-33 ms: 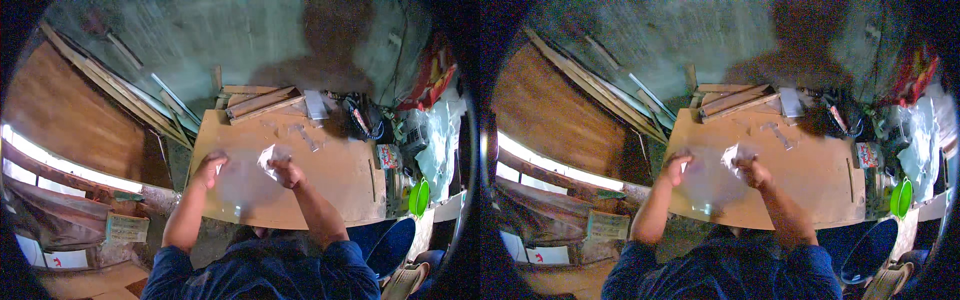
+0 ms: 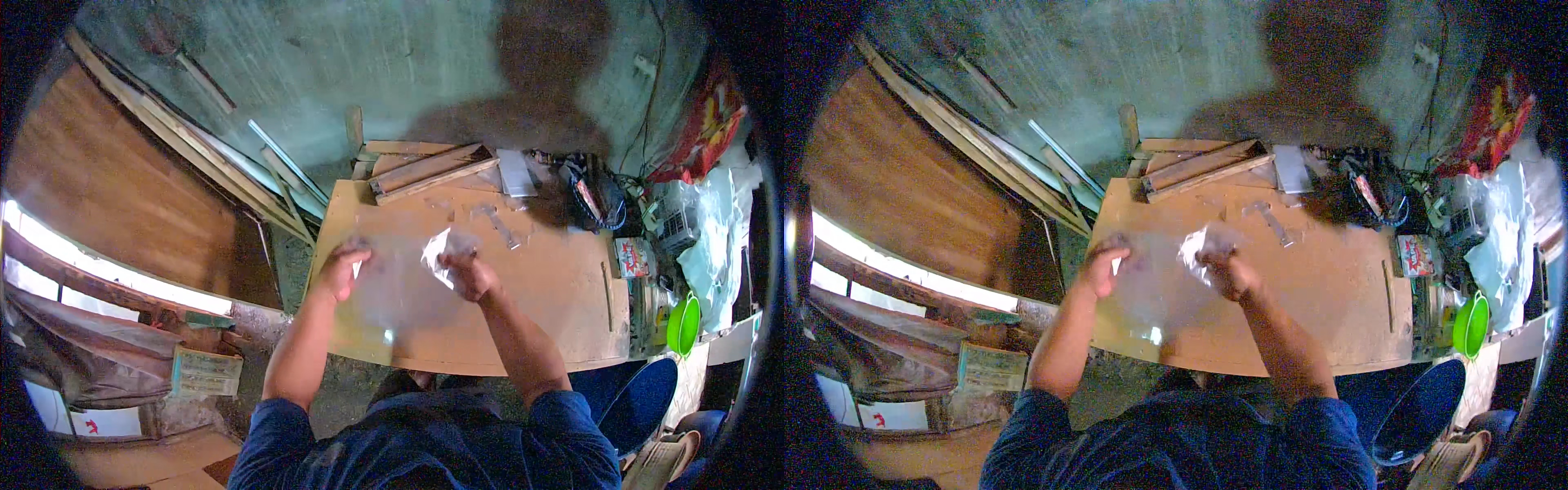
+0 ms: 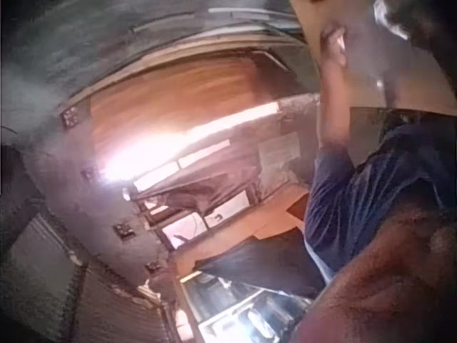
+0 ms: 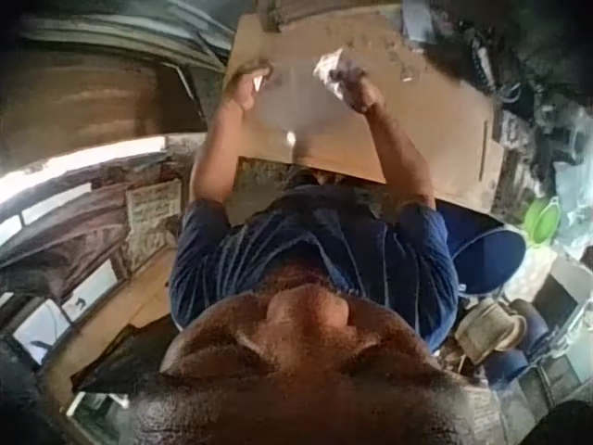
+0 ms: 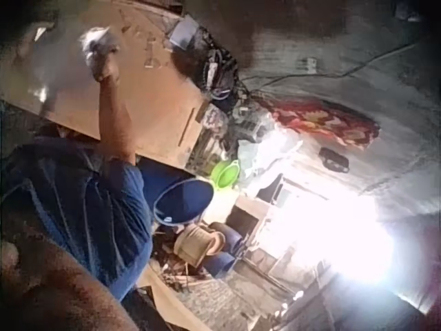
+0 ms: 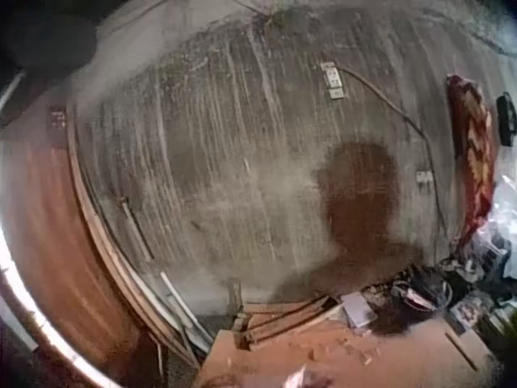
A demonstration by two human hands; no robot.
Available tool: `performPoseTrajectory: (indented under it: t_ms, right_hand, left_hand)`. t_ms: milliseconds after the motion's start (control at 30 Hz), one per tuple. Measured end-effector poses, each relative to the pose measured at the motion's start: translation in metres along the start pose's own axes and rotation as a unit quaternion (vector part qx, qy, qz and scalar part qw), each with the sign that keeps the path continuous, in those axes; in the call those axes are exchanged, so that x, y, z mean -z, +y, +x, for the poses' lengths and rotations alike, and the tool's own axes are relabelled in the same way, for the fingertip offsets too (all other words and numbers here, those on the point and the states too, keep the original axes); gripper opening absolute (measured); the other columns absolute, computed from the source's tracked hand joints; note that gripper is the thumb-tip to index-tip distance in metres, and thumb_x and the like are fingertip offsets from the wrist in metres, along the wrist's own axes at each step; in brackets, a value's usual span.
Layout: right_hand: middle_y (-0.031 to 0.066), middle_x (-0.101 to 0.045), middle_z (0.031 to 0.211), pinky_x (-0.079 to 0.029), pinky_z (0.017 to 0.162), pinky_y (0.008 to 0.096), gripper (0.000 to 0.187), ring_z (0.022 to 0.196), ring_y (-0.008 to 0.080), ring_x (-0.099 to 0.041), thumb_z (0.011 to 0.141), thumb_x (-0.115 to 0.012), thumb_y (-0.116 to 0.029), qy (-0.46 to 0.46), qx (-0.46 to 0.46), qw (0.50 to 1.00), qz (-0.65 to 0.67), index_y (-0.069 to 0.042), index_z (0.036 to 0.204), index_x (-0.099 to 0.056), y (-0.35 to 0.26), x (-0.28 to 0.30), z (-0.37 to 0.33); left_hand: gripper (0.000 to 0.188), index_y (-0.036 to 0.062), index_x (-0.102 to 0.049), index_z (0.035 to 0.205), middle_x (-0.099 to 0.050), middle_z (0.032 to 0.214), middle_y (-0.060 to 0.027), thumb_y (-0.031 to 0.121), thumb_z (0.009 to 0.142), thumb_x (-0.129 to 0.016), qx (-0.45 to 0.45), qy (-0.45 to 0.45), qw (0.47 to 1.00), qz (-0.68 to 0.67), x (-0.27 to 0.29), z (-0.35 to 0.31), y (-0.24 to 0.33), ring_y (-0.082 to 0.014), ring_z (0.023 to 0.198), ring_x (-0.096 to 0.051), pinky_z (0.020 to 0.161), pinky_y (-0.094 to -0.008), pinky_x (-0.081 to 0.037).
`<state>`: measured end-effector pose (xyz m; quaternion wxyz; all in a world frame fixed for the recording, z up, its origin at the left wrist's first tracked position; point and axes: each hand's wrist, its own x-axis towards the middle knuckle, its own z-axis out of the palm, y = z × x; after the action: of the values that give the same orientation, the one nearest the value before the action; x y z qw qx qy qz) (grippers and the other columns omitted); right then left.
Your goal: The person organizes plastic sheets and bags in a workshop, moving items from a table to a storage area.
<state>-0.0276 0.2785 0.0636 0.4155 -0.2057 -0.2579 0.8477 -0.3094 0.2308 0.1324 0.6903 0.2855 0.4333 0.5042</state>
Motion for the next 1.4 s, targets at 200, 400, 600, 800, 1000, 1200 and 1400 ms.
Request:
performPoseTrajectory:
  t_ms: [200, 400, 600, 800, 1000, 1200, 1400]
  right_hand:
    - [0.0042, -0.059, 0.1, -0.046, 0.084, 0.0324, 0.024, 0.095, 0.017, -0.056, 0.081, -0.066, -0.006, 0.013, 0.075, 0.956, -0.282, -0.003, 0.104, -0.057, -0.101, -0.094, 0.015]
    - [0.0083, -0.06, 0.109, -0.046, 0.092, 0.0372, 0.028, 0.104, 0.0198, -0.055, 0.086, -0.062, -0.009, 0.029, 0.113, 0.951, -0.287, -0.001, 0.112, -0.055, -0.069, -0.036, -0.035]
    - [0.0081, -0.06, 0.107, -0.048, 0.092, 0.0389, 0.034, 0.1, 0.0226, -0.059, 0.081, -0.068, -0.008, 0.065, 0.056, 0.972, -0.22, -0.004, 0.112, -0.055, 0.037, 0.059, -0.079]
    - [0.007, -0.062, 0.101, -0.049, 0.084, 0.0357, 0.029, 0.095, 0.0196, -0.059, 0.076, -0.062, 0.0, 0.075, -0.013, 0.945, -0.317, -0.004, 0.105, -0.059, 0.06, 0.082, -0.108]
    - [0.0054, -0.063, 0.095, -0.048, 0.078, 0.0331, 0.026, 0.088, 0.0182, -0.059, 0.075, -0.071, -0.007, 0.055, 0.064, 0.982, -0.172, -0.001, 0.098, -0.06, 0.03, 0.027, -0.108]
    - [0.0023, -0.063, 0.084, -0.048, 0.072, 0.0302, 0.021, 0.079, 0.0136, -0.057, 0.075, -0.073, -0.013, 0.187, -0.003, 0.923, -0.336, -0.003, 0.089, -0.062, 0.054, 0.07, -0.103]
    - [0.0026, -0.062, 0.071, -0.045, 0.057, 0.0278, 0.009, 0.064, 0.0107, -0.055, 0.077, -0.065, -0.013, 0.328, -0.089, 0.751, -0.566, -0.004, 0.079, -0.065, 0.063, 0.069, -0.1]
  left_hand:
    - [0.021, 0.0062, -0.061, 0.098, -0.063, 0.091, -0.0014, 0.005, 0.077, -0.064, -0.142, 0.022, 0.988, 0.051, -0.023, 0.014, 0.07, -0.0137, 0.086, -0.058, 0.079, -0.028, -0.045]
    - [0.024, 0.0075, -0.067, 0.1, -0.064, 0.106, -0.0066, 0.014, 0.077, -0.065, -0.089, 0.019, 0.983, 0.158, -0.016, -0.005, 0.012, -0.0187, 0.101, -0.057, 0.091, -0.0347, -0.043]
    - [0.05, -0.0008, -0.054, 0.117, -0.056, 0.117, -0.0129, 0.017, 0.075, -0.074, 0.097, 0.143, 0.968, 0.181, 0.036, -0.026, -0.131, -0.0209, 0.109, -0.053, 0.095, -0.0383, -0.043]
    - [0.036, 0.0034, -0.06, 0.107, -0.06, 0.111, -0.0086, 0.017, 0.076, -0.073, 0.151, 0.041, 0.979, 0.128, 0.056, -0.05, -0.163, -0.0178, 0.101, -0.057, 0.085, -0.0334, -0.047]
    - [0.033, 0.0053, -0.064, 0.105, -0.066, 0.098, -0.0055, 0.022, 0.078, -0.072, 0.081, -0.007, 0.985, 0.153, 0.039, -0.061, -0.14, -0.0151, 0.093, -0.06, 0.084, -0.0304, -0.046]
    - [0.04, 0.0031, -0.065, 0.104, -0.067, 0.096, -0.01, 0.035, 0.08, -0.068, 0.056, 0.11, 0.936, 0.331, 0.035, -0.044, -0.16, -0.0193, 0.087, -0.062, 0.078, -0.0343, -0.047]
    - [0.038, 0.0031, -0.066, 0.099, -0.067, 0.086, -0.0172, 0.038, 0.083, -0.062, -0.024, 0.253, 0.786, 0.563, 0.057, -0.03, -0.206, -0.0314, 0.079, -0.064, 0.072, -0.0406, -0.049]
